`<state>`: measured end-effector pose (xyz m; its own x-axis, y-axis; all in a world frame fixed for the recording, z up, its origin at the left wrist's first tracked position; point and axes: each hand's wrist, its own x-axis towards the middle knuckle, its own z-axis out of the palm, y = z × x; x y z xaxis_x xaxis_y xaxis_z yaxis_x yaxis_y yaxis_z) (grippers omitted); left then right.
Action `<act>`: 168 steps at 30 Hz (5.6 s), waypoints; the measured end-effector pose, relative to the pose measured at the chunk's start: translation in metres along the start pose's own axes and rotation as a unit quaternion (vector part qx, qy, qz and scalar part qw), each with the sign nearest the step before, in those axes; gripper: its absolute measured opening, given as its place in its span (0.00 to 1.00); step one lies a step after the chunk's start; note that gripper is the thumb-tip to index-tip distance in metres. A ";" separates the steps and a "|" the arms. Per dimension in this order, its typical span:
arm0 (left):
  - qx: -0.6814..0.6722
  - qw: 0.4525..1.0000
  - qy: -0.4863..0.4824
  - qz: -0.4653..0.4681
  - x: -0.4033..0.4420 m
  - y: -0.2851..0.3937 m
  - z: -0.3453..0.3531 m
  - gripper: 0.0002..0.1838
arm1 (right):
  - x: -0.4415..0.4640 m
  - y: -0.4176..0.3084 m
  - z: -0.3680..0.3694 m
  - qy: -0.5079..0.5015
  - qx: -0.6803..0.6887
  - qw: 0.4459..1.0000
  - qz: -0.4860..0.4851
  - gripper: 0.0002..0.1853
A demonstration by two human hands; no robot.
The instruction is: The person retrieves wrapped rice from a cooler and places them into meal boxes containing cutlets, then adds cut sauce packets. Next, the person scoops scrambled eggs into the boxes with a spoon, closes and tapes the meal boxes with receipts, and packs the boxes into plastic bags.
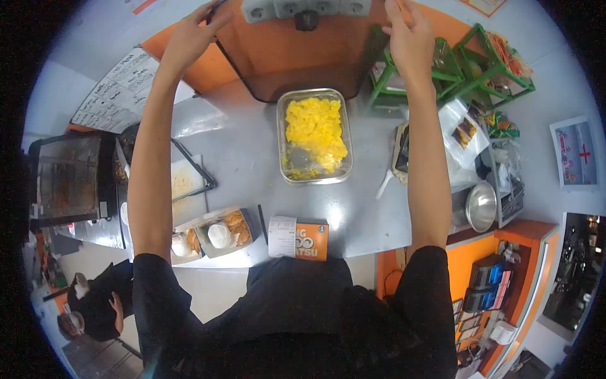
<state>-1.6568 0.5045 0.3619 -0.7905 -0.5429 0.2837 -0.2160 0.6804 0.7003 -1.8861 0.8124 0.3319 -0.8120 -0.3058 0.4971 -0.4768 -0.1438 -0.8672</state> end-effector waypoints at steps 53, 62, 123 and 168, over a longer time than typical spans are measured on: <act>-0.140 0.965 -0.209 -0.067 -0.225 -0.097 0.236 0.11 | -0.312 0.086 0.007 -0.479 -0.528 0.656 -0.247 0.07; -0.086 0.979 -0.185 0.018 -0.241 -0.122 0.245 0.26 | -0.328 0.088 0.029 -0.373 -0.616 0.694 -0.029 0.07; -0.011 0.955 -0.295 -0.019 -0.285 -0.110 0.242 0.89 | -0.362 0.084 0.049 -0.017 0.127 0.839 0.529 0.12; 0.147 0.953 -0.263 0.013 -0.293 -0.072 0.214 0.85 | -0.370 0.050 -0.019 -0.005 0.116 0.840 0.530 0.12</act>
<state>-1.5321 0.7198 0.0885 -0.9591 -0.2542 -0.1243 -0.2826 0.8410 0.4613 -1.6163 0.9365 0.1055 -0.7361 -0.3851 -0.5567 0.5915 0.0339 -0.8056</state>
